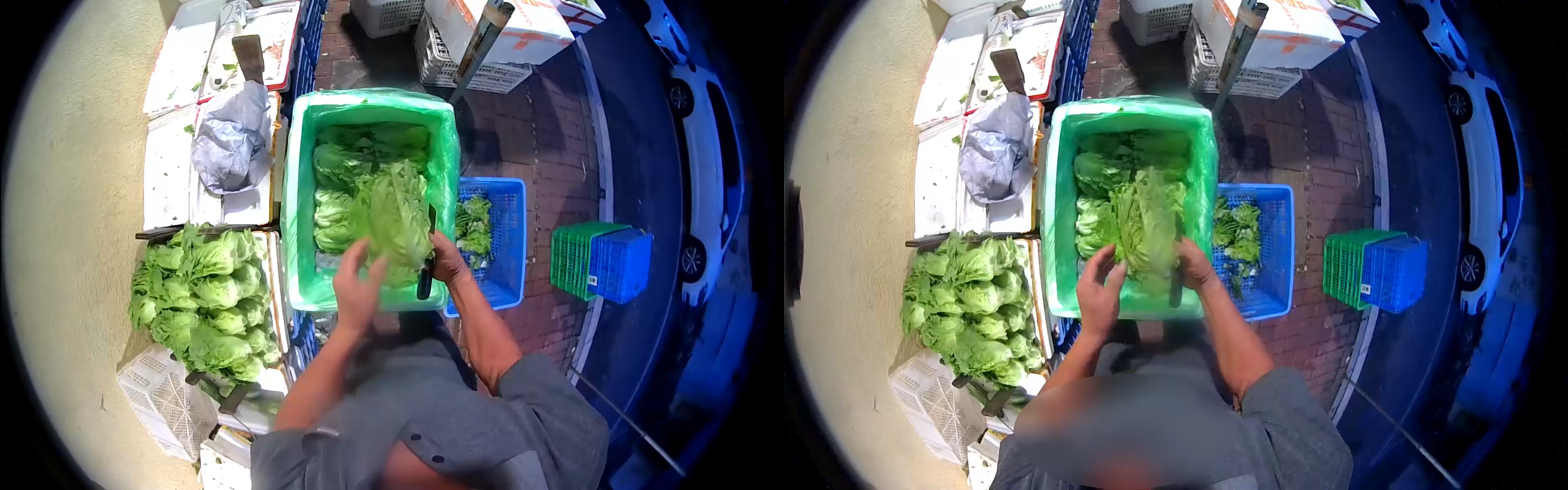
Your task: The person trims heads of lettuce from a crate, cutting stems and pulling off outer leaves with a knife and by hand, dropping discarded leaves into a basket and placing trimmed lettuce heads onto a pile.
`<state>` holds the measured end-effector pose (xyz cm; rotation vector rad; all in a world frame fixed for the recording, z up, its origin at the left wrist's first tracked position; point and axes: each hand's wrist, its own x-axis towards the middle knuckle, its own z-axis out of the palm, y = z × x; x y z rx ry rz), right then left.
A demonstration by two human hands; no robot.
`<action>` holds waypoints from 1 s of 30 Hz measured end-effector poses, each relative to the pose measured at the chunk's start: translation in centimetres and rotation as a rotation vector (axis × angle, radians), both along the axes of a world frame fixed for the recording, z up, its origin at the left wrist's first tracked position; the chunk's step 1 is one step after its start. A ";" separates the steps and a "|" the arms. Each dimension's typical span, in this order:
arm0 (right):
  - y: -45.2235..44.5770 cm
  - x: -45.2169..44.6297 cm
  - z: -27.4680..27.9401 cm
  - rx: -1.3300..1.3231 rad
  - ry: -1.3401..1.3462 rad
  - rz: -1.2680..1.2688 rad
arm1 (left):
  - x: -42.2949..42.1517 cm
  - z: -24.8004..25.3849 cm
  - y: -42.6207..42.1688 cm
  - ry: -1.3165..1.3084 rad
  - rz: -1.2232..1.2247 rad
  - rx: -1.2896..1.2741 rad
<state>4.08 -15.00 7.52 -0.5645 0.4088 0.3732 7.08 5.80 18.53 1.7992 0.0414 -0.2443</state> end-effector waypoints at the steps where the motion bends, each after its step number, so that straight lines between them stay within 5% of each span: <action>1: 0.2 0.3 1.2 -0.164 0.003 0.075 | 0.8 -0.2 -0.1 0.146 0.046 -0.077; 4: 1.7 1.2 4.4 -0.761 0.033 0.321 | 2.2 -3.9 -0.5 0.215 0.036 -0.146; 7: 3.1 1.5 7.2 -1.169 -0.369 0.267 | 2.7 -5.0 0.1 0.394 0.102 -0.448; 9: 3.0 1.6 8.8 -1.078 -0.298 0.363 | 2.6 -4.9 0.6 0.587 0.149 -0.749; 15: 2.7 -0.8 8.5 -1.018 -0.330 0.313 | 1.5 -5.7 0.3 0.895 0.237 -0.926; 21: 1.5 -4.9 10.3 -1.369 -0.476 0.124 | 0.1 -5.7 -1.1 1.012 0.364 -1.173; 30: 3.6 -6.6 10.9 -1.528 -0.435 0.197 | -1.7 -3.8 -3.6 0.996 0.373 -1.009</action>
